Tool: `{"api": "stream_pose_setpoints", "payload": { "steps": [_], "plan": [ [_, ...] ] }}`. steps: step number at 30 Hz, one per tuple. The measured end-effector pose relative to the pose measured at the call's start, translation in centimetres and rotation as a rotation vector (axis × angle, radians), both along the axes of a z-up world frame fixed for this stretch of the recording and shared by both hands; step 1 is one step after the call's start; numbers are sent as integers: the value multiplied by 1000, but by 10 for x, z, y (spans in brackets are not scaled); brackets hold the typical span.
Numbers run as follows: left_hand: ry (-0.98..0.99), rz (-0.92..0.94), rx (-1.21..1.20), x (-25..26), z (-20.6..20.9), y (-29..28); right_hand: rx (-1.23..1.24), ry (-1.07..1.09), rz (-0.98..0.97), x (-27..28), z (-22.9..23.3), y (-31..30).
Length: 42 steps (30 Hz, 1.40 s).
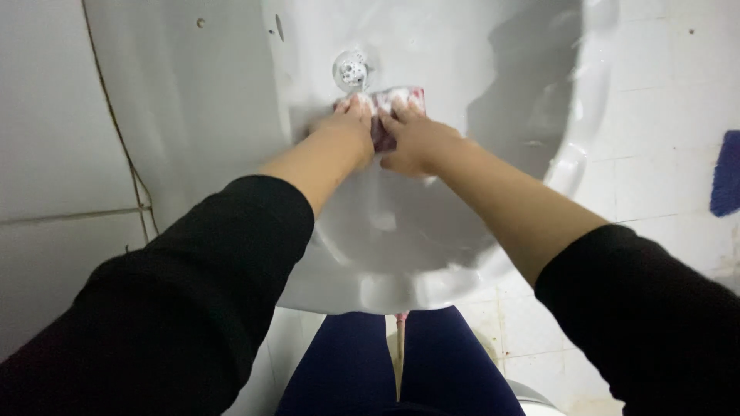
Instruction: Washing a small piece of cloth by hand in a sink with soap.
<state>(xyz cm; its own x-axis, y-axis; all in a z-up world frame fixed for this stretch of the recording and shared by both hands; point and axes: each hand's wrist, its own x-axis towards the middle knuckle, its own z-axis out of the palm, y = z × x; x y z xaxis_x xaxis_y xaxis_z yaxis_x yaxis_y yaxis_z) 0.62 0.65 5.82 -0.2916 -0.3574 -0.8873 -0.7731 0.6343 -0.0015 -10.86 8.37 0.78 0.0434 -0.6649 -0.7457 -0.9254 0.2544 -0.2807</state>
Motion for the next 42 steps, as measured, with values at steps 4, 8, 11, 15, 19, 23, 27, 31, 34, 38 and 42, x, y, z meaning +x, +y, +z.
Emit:
{"api": "stream_pose_setpoints", "payload": {
  "steps": [4, 8, 11, 15, 19, 23, 27, 31, 34, 38, 42],
  "plan": [
    [74, -36, -21, 16, -54, 26, 82, 12, -41, 12, 18, 22],
    [97, -2, -16, 21, -68, 54, 120, 73, 60, 18, 30, 42],
    [119, -78, -51, 22, -73, 69, 78, -4, 38, 13, 29, 59],
    [88, 39, 36, 11, -12, 82, 122, -5, 73, 8, 39, 72],
    [60, 133, 70, -7, 33, 97, 235, 105, 200, 6, 68, 74],
    [229, 99, 61, -11, -2, 113, 139, 200, 365, -8, 55, 91],
    [300, 112, 74, -23, 1, 125, 195, 185, 393, -21, 107, 94],
    [292, 159, 66, -32, 2, 137, 277, 167, 413, -34, 157, 92],
    [394, 351, 74, -37, 18, 142, 200, 159, 387, -49, 159, 95],
    [393, 579, 144, -45, 44, 157, 199, 193, 448, -62, 170, 99],
    [606, 290, 23, -42, -26, 177, -74, 144, 553, -79, 119, 108]
  ]
}}
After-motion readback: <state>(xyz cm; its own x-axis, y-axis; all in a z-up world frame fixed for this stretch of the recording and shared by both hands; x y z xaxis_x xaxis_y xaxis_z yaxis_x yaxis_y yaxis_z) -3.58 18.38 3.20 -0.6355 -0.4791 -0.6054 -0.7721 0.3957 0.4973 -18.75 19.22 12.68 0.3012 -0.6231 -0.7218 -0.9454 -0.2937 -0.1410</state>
